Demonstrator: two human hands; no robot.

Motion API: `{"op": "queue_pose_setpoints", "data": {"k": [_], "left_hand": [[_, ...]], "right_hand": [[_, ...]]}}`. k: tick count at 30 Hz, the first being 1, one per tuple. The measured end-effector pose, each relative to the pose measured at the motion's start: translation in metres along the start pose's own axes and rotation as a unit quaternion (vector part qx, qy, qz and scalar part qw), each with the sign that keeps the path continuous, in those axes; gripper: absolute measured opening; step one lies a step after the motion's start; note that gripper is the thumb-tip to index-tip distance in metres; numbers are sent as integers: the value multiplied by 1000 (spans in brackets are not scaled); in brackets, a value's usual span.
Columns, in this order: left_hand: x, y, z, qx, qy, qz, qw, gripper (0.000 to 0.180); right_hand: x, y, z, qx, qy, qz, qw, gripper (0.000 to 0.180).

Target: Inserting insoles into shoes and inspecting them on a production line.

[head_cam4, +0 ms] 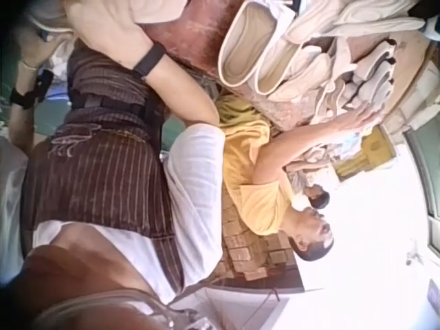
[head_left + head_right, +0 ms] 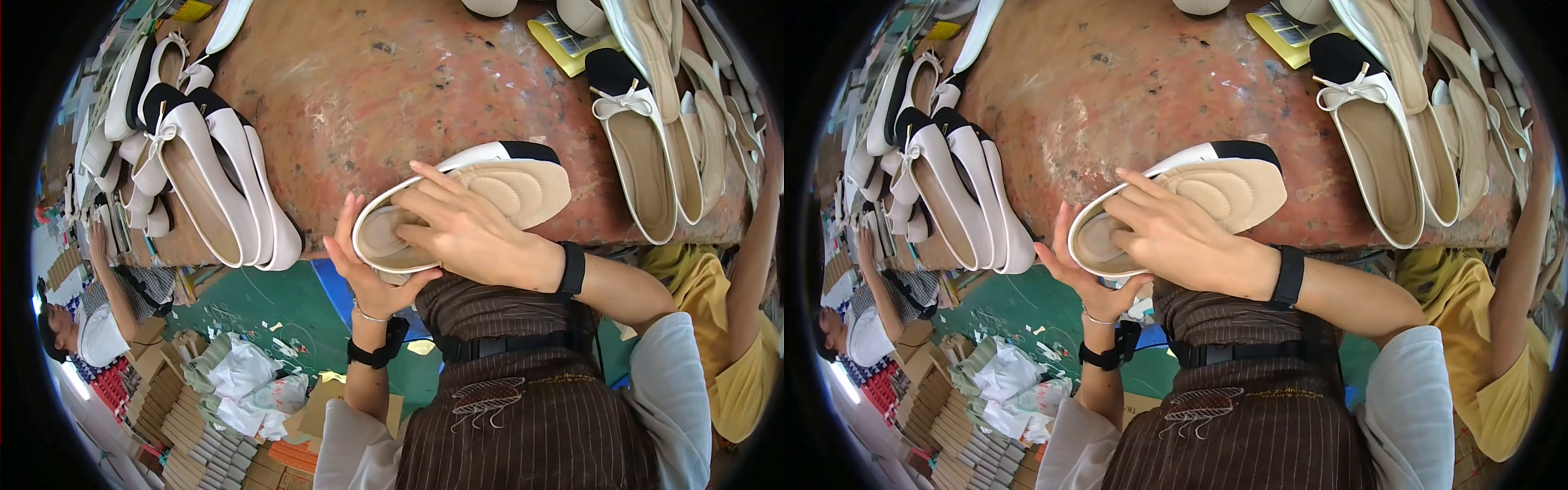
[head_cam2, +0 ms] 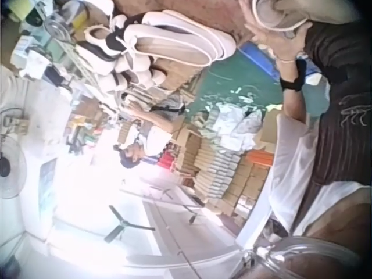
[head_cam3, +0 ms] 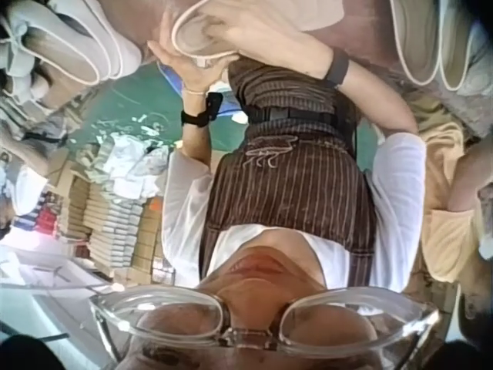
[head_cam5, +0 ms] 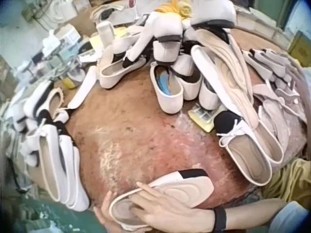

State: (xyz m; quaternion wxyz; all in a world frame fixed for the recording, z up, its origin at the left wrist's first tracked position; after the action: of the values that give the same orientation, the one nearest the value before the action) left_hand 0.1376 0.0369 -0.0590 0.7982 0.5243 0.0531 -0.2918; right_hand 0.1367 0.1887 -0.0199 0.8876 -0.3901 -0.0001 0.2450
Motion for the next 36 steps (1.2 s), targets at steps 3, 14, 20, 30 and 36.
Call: {"op": "queue_pose_setpoints", "data": {"k": [3,14,20,30,36], "left_hand": [[-2,0,0,32,-9,7,999,137],[-12,1,2,-6,29,73,997,22],[-11,8,0,19,64,99,993,20],[-20,103,-73,-234,-180,134,946,37],[-14,101,-92,-295,-252,93,917,38]], "right_hand": [[3,-8,-9,42,15,92,995,40],[3,-14,-20,161,-32,41,986,34],[17,-11,2,185,9,-38,982,32],[11,45,120,112,281,-206,930,22],[71,-12,50,101,91,-163,977,23]]}}
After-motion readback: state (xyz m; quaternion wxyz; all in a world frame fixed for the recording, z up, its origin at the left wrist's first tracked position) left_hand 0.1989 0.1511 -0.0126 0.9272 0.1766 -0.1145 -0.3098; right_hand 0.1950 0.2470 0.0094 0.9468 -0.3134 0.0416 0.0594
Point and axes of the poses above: each hand's wrist, its own x-axis away from the middle knuckle, its own z-axis out of the back of the hand, y = z × x, the point moved 6 cm from there along -x, towards the middle knuckle
